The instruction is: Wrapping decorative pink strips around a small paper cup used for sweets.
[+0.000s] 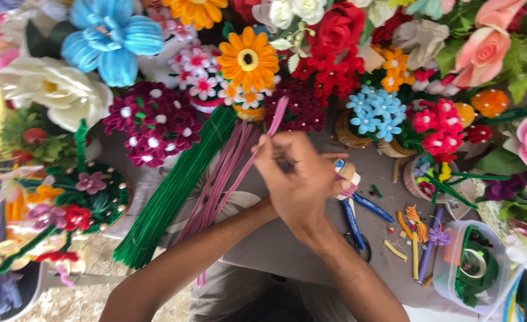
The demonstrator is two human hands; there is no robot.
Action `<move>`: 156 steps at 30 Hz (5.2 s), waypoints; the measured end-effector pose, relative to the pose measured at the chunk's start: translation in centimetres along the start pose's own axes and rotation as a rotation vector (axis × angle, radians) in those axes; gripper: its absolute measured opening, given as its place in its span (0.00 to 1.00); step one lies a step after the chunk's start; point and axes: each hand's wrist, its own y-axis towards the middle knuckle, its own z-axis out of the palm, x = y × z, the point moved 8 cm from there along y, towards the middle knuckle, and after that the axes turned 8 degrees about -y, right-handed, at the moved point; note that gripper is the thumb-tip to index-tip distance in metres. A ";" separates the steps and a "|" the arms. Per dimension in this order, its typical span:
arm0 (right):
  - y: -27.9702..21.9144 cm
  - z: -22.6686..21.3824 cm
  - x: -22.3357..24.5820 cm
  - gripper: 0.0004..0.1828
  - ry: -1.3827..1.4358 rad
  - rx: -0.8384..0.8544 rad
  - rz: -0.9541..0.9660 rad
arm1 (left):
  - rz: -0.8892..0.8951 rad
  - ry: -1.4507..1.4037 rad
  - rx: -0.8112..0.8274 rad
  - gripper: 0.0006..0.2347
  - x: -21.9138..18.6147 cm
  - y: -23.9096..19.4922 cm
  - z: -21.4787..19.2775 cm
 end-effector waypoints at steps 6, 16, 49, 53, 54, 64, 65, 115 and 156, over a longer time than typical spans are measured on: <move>4.3 -7.1 0.9 0.12 0.166 -0.217 -0.123 | -0.070 0.070 0.065 0.13 -1.2 0.0 0.5; 2.7 -15.3 -3.2 0.07 -0.045 0.081 0.075 | -0.340 -0.167 0.074 0.25 -0.8 0.1 1.2; -3.3 -9.7 -14.2 0.03 0.193 0.141 0.335 | -0.224 -0.164 -0.082 0.24 -0.8 2.7 1.0; -3.5 -9.2 -14.8 0.03 0.246 0.164 0.376 | -0.176 -0.180 -0.093 0.23 -0.2 2.8 0.4; -3.4 -9.2 -14.7 0.03 0.249 0.164 0.377 | -0.177 -0.178 -0.094 0.23 -0.2 2.7 0.4; -3.8 -9.0 -14.8 0.05 0.295 0.172 0.419 | -0.189 -0.177 -0.053 0.21 -0.3 2.5 1.0; -3.8 -9.0 -14.8 0.05 0.292 0.168 0.414 | -0.199 -0.174 -0.053 0.21 -0.3 2.4 1.0; -3.9 -8.6 -14.5 0.05 0.390 0.263 0.393 | -0.069 -0.049 -0.042 0.21 0.0 2.1 0.3; 2.9 -9.2 -8.0 0.05 -0.112 0.630 -0.106 | -0.104 -0.129 0.116 0.18 1.8 1.6 0.6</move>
